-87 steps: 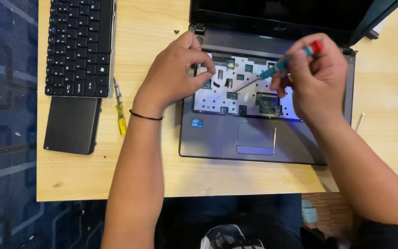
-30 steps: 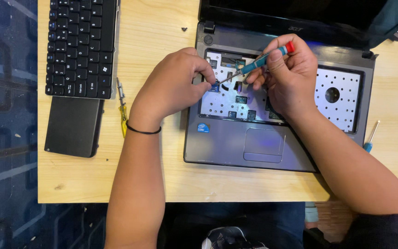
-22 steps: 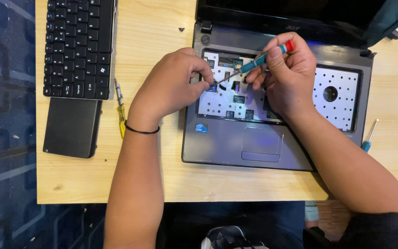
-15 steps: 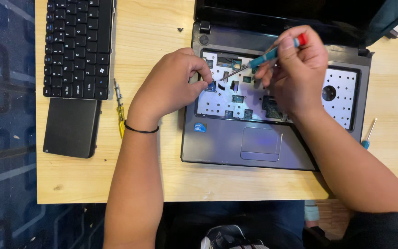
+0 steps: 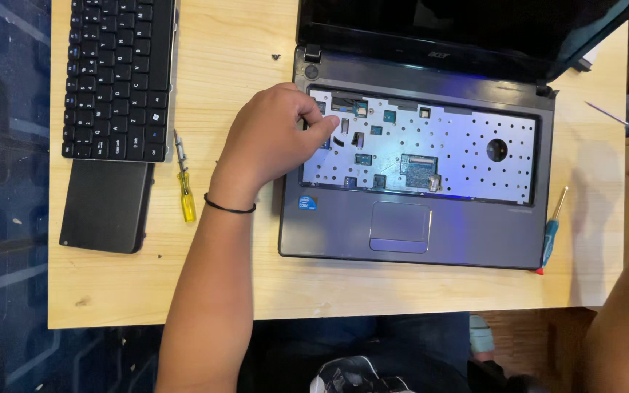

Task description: The person removes the laptop keyboard, disconnects the ribbon cable, and then reconnects it before reinstalling the keyboard. They use a screwdriver to remove and reinsert screws securing the keyboard.

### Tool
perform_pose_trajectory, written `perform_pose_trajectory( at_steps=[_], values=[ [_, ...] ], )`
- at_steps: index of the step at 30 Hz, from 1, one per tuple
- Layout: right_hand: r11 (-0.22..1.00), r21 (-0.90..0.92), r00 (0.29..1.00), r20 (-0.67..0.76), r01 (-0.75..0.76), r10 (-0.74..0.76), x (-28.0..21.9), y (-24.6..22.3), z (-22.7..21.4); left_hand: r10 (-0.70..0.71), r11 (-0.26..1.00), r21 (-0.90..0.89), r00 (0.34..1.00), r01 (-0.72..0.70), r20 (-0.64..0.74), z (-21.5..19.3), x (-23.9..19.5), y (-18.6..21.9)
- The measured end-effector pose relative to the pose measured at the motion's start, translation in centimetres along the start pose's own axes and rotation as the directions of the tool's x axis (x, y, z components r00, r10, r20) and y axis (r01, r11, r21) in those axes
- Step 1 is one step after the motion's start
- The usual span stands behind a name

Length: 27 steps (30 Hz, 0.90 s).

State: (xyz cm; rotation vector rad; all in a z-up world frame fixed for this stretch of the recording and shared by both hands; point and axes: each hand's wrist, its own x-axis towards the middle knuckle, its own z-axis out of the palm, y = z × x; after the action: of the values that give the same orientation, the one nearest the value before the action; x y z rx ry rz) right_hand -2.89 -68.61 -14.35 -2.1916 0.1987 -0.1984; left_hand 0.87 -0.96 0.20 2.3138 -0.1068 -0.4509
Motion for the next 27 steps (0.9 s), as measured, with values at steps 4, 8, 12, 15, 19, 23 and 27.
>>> perform_pose_trajectory(
  at_steps=[4,8,12,15,19,23,27],
  values=[
    [0.96,-0.031,0.908,-0.336,-0.278,0.252,-4.6,-6.6,4.9,0.03,1.0,0.009,0.997,-0.03,-0.071,0.9,0.4,-0.8],
    [0.972,-0.059,0.925,-0.325,-0.226,0.195,-7.3,-15.3,9.1,0.053,0.999,-0.002,0.998,-0.054,-0.04,0.3,0.0,-0.6],
    [0.946,-0.312,0.981,-0.191,-0.083,0.023,-7.6,-17.1,9.9,0.079,0.997,-0.006,0.997,-0.079,-0.024,0.3,0.2,-1.0],
    [0.951,-0.308,0.991,-0.133,-0.019,-0.023,-7.2,-16.3,9.9,0.082,0.996,-0.044,0.997,-0.082,-0.005,0.2,0.3,-1.2],
    [0.957,-0.287,0.994,-0.105,-0.032,0.002,-7.1,-17.2,10.3,0.092,0.993,-0.073,0.996,-0.092,-0.009,0.2,0.4,-1.3],
    [0.944,-0.33,0.995,-0.095,0.005,-0.039,-6.7,-17.0,10.6,0.032,0.999,-0.034,0.998,-0.033,-0.045,0.4,0.1,-0.6],
    [0.862,-0.45,0.947,-0.096,0.235,-0.308,-6.9,-19.6,11.8,0.038,0.999,0.019,0.998,-0.037,-0.044,0.3,0.2,-0.6]
  ],
)
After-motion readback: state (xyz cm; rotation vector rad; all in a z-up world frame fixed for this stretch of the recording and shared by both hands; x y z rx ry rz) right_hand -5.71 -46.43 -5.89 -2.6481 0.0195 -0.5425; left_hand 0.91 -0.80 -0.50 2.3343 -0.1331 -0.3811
